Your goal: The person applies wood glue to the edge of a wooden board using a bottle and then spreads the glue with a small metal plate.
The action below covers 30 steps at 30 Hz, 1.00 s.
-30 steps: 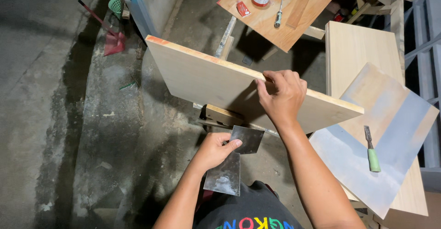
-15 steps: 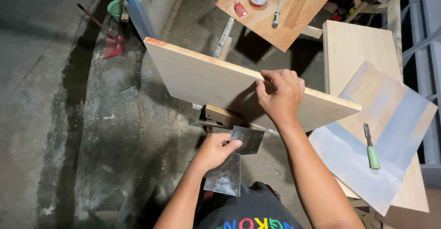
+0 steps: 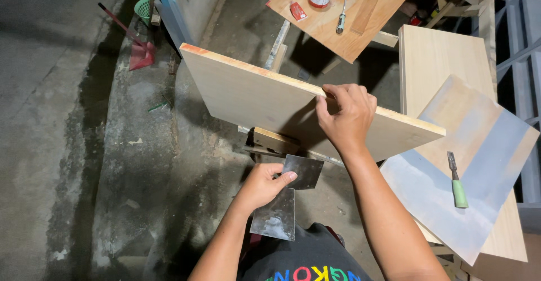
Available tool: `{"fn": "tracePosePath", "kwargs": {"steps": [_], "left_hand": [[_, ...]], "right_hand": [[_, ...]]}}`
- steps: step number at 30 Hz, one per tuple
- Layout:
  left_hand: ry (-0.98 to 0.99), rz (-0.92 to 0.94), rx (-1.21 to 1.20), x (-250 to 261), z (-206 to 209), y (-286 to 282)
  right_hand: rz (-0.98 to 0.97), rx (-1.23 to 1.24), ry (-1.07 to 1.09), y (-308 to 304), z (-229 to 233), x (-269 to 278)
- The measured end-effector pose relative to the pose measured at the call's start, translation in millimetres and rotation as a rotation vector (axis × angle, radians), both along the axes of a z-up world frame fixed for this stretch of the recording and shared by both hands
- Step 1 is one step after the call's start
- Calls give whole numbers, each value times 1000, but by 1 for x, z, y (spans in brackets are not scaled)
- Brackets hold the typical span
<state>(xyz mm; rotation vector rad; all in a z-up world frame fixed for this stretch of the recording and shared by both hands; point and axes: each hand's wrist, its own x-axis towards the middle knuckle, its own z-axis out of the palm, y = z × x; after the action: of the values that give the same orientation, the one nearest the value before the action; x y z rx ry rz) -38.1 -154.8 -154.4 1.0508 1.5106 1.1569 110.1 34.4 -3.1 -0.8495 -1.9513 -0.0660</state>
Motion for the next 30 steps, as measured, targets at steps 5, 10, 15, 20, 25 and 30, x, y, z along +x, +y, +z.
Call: {"fn": "tracePosePath", "kwargs": {"steps": [5,10,15,20,25,30], "left_hand": [[-17,0,-8,1,3,0],[-14,-10,-2,2,7,1],[24,-15,-9,2,14,1],[-7,-17,0,6,13,3],[-23,-25,6,9,16,3],[-64,-17,-9,19,19,8]], "right_hand": [[10,3,-6,0,1,2],[2,27,3,2,-2,0],[15,19,-33,-1,2,3],[8,29,-16,3,-2,2],[200,43,74,-17,18,15],[226,-26,256,-57,3,54]]}}
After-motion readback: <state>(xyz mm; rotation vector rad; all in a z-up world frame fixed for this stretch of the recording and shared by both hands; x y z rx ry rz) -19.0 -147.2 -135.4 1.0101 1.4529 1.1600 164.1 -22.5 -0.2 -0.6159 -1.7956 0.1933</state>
